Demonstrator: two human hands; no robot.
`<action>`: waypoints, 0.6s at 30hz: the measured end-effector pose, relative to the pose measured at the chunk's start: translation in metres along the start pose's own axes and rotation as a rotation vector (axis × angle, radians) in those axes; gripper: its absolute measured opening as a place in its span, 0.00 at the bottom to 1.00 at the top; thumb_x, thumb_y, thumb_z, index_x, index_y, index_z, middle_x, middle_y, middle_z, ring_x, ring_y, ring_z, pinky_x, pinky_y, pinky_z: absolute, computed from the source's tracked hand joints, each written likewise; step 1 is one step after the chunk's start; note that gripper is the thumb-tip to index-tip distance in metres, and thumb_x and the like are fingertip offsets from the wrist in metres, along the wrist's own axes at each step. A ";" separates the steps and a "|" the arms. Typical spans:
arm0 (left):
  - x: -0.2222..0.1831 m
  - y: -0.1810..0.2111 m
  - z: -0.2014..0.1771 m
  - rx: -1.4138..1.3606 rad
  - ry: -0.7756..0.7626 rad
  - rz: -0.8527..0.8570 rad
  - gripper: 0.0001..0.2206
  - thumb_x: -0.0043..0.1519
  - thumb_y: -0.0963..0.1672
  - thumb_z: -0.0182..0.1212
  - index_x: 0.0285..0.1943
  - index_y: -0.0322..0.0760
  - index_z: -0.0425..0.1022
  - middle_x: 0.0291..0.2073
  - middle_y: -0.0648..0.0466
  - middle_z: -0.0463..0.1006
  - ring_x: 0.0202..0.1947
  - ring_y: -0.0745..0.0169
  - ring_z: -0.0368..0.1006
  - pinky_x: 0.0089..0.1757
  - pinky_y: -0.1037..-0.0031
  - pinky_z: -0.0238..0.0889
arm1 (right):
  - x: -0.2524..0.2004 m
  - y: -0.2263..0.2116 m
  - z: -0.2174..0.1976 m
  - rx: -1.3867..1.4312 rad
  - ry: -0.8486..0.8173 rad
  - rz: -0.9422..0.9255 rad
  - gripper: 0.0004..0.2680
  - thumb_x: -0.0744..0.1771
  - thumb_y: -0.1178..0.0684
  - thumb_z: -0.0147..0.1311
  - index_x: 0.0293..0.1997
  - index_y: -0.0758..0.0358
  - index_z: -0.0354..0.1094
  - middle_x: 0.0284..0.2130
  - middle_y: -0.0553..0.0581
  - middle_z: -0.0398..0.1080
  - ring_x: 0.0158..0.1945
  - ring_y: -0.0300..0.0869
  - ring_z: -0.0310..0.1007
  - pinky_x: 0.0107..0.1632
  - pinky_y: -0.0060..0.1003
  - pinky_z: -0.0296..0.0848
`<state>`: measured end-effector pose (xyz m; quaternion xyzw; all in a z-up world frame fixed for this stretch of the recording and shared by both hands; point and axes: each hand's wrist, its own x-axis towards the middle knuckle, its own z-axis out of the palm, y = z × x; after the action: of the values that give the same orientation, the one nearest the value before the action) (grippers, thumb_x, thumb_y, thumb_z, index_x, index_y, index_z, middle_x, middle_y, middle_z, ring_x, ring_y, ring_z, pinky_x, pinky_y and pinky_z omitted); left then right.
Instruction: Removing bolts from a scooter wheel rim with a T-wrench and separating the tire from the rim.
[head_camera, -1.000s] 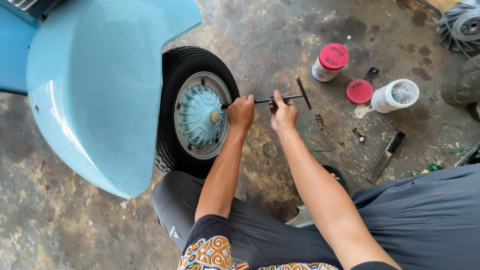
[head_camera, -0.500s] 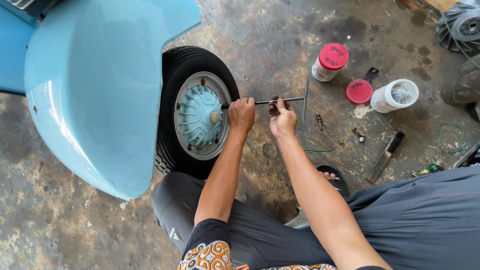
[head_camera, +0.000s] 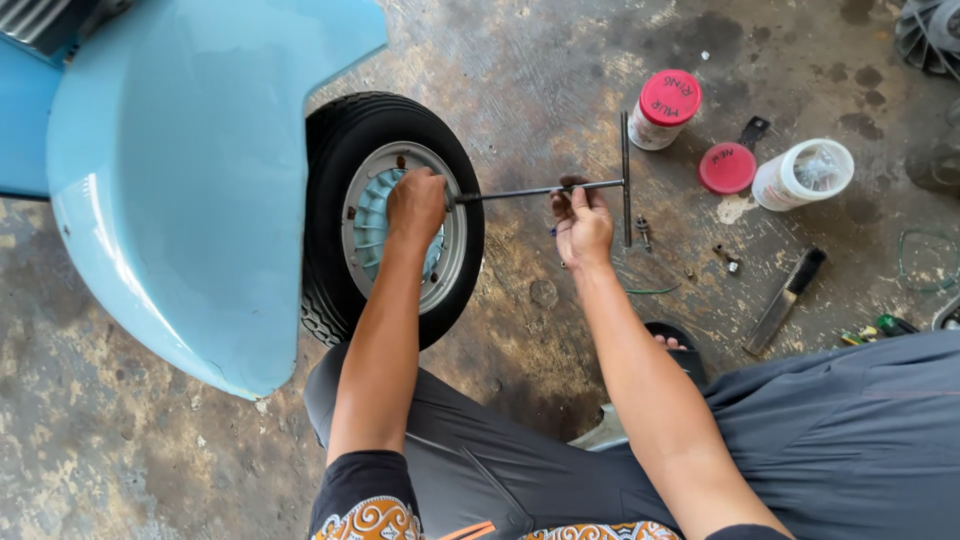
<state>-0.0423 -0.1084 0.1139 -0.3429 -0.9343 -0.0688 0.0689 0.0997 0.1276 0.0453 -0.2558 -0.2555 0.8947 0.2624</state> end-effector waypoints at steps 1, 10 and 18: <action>0.001 0.000 0.013 -0.003 -0.004 0.001 0.07 0.59 0.40 0.57 0.32 0.43 0.80 0.29 0.50 0.77 0.38 0.45 0.76 0.37 0.58 0.74 | -0.001 -0.009 -0.002 -0.002 0.005 0.001 0.04 0.70 0.56 0.52 0.49 0.55 0.70 0.45 0.58 0.77 0.41 0.45 0.82 0.47 0.27 0.84; 0.019 0.042 0.051 0.455 -0.436 -0.032 0.18 0.66 0.43 0.40 0.44 0.47 0.83 0.49 0.52 0.82 0.61 0.44 0.62 0.56 0.44 0.47 | 0.016 -0.062 -0.025 -0.247 -0.052 -0.162 0.05 0.72 0.59 0.48 0.51 0.57 0.70 0.40 0.61 0.77 0.33 0.43 0.80 0.37 0.24 0.82; 0.019 0.041 0.097 0.516 -0.276 -0.071 0.12 0.67 0.43 0.49 0.38 0.41 0.81 0.40 0.47 0.79 0.52 0.43 0.62 0.52 0.46 0.49 | 0.009 -0.075 -0.013 -0.726 -0.029 -0.260 0.06 0.71 0.60 0.50 0.48 0.62 0.74 0.32 0.60 0.77 0.21 0.35 0.70 0.22 0.23 0.69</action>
<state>-0.0377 -0.0488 0.0252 -0.2873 -0.9329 0.2160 0.0236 0.1260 0.1916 0.0775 -0.2847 -0.5896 0.7089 0.2624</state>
